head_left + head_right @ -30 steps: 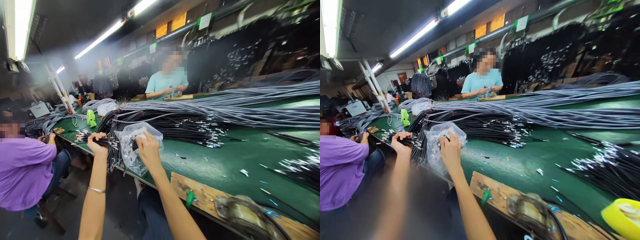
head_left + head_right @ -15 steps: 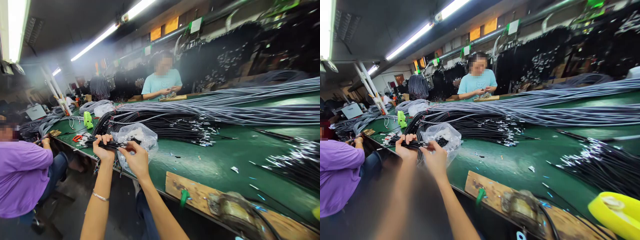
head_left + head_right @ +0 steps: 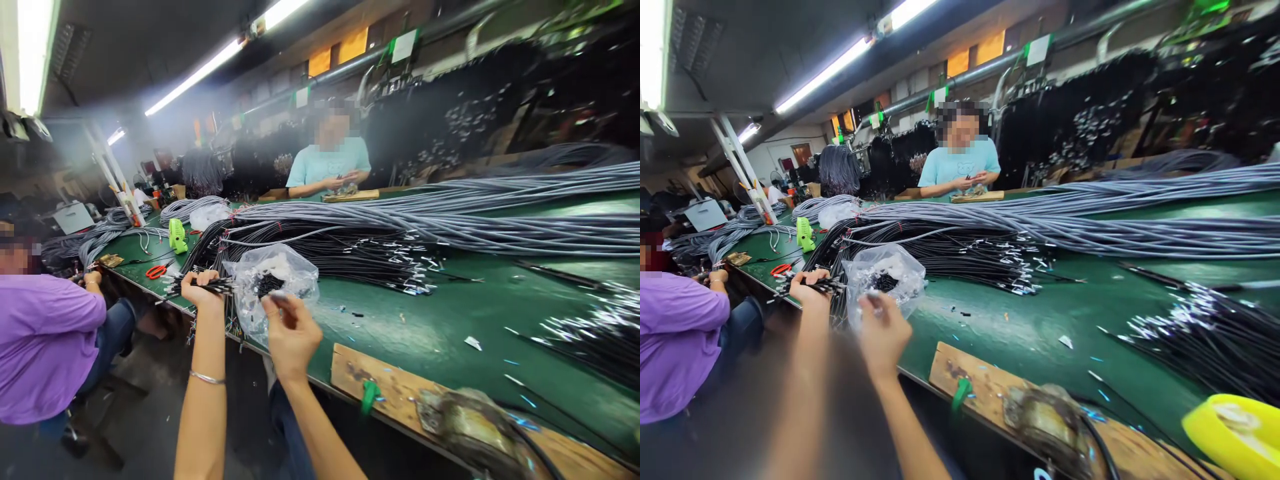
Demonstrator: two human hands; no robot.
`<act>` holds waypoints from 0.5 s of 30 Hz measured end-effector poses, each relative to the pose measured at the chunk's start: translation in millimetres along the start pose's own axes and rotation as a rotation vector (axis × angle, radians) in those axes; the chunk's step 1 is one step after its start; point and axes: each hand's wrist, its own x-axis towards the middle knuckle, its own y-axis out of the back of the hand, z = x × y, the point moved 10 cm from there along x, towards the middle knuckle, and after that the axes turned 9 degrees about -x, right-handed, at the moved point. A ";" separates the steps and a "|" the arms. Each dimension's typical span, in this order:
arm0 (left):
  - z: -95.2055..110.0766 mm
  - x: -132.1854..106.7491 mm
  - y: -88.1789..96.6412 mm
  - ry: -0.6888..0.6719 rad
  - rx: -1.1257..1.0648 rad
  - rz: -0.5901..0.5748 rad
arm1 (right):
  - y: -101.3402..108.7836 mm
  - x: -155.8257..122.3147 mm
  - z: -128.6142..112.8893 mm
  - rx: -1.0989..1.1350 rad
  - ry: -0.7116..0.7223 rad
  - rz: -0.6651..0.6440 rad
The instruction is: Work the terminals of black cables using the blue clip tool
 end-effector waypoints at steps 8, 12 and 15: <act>6.4 -26.5 -21.3 -0.011 -0.136 -0.030 | -20.6 34.1 -24.3 -0.047 0.183 -0.202; 1.6 -38.2 -30.4 0.019 -0.126 -0.040 | -34.9 14.3 -39.4 -0.027 0.272 -0.326; -4.7 -40.3 -28.4 0.044 -0.109 -0.010 | -31.5 5.4 -40.3 -0.048 0.283 -0.273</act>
